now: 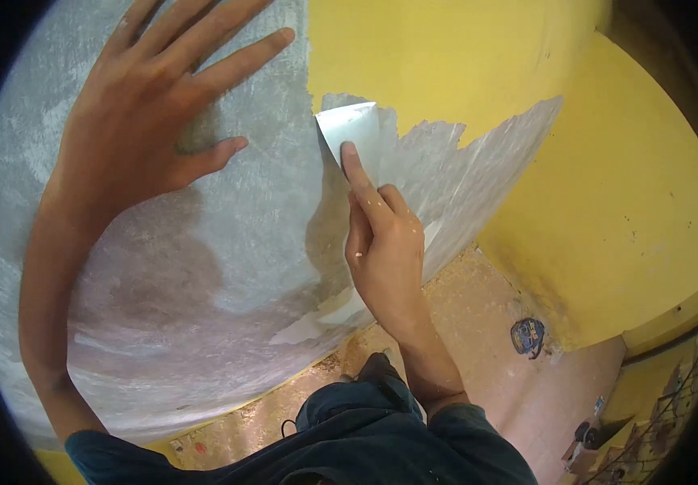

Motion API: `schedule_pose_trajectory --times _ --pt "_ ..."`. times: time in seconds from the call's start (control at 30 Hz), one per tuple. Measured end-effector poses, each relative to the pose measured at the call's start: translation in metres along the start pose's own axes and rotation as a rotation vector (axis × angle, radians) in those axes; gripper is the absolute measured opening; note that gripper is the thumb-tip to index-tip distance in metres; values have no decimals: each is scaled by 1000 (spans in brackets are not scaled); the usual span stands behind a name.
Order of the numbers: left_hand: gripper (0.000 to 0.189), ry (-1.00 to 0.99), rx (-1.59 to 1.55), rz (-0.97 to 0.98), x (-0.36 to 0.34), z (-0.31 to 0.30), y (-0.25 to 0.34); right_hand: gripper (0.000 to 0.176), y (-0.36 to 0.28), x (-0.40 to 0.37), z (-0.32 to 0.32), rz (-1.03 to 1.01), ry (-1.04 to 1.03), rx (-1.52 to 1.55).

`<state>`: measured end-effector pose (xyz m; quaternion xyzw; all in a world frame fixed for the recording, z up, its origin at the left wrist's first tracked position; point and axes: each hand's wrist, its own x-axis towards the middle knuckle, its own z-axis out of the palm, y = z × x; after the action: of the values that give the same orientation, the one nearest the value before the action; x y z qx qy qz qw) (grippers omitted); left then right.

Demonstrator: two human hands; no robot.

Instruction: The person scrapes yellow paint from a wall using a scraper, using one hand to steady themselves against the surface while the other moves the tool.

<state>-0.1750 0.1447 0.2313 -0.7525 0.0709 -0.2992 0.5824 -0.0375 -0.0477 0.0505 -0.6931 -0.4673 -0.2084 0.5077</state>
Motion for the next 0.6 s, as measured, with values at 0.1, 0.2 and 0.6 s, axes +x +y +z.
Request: schedule_pose_trajectory --times 0.1,0.2,0.6 --pt "77 -12 -8 -1 2 -3 -2 67 -3 0 0 2 -21 -25" --pt "77 -6 -34 -1 0 -1 -1 67 1 -9 7 72 -80 4" --pt "77 41 -80 3 -2 0 -3 63 3 3 7 4 8 17"
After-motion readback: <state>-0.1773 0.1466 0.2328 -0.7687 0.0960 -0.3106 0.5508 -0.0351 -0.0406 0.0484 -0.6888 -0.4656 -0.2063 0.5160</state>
